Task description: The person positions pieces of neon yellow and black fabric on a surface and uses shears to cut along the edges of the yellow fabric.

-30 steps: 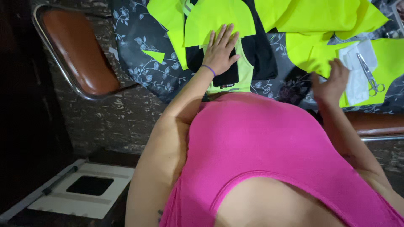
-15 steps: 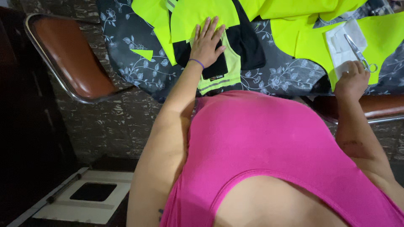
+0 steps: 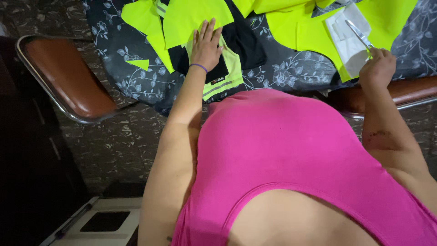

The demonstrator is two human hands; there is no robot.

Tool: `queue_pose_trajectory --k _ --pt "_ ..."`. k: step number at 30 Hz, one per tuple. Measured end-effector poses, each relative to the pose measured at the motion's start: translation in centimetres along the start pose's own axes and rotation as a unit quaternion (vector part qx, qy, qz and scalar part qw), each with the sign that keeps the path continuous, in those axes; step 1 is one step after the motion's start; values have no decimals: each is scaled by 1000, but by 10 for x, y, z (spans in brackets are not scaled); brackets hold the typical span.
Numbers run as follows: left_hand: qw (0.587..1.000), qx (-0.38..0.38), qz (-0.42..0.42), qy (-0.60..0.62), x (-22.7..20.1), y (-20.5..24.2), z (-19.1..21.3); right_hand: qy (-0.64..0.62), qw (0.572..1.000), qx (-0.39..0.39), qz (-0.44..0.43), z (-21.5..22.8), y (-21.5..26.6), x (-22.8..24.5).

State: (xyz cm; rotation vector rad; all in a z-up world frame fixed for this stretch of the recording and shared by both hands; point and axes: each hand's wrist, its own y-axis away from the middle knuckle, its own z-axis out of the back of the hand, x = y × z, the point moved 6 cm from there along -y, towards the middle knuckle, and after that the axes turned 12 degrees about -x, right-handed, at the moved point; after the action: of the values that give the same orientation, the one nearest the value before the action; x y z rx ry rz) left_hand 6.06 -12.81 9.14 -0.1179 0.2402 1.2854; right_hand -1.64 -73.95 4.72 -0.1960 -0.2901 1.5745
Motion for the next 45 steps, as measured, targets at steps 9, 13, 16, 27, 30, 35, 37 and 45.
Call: queue_pose_trajectory --k 9,13,16,27,30,35,37,45 --pt "999 -20 29 8 0 -2 -14 82 984 -18 157 -11 -24 -3" --pt "998 -11 56 18 -5 -1 -7 107 986 56 117 -32 -45 -18" --pt "998 -43 45 6 -3 -2 -15 106 966 236 17 -43 -58 -27" --pt "997 -62 31 21 0 0 -19 101 982 122 102 -11 -47 -9" --pt "998 -51 25 7 -3 2 -14 124 982 112 89 -9 -37 -12" --pt "999 -37 16 -6 -2 3 -19 128 984 99 78 -8 -31 -15" --pt "999 -31 13 -15 0 2 -20 147 981 113 58 -9 -29 -23" --pt "997 -82 -5 7 -1 5 -23 -145 976 121 -106 23 -38 12"
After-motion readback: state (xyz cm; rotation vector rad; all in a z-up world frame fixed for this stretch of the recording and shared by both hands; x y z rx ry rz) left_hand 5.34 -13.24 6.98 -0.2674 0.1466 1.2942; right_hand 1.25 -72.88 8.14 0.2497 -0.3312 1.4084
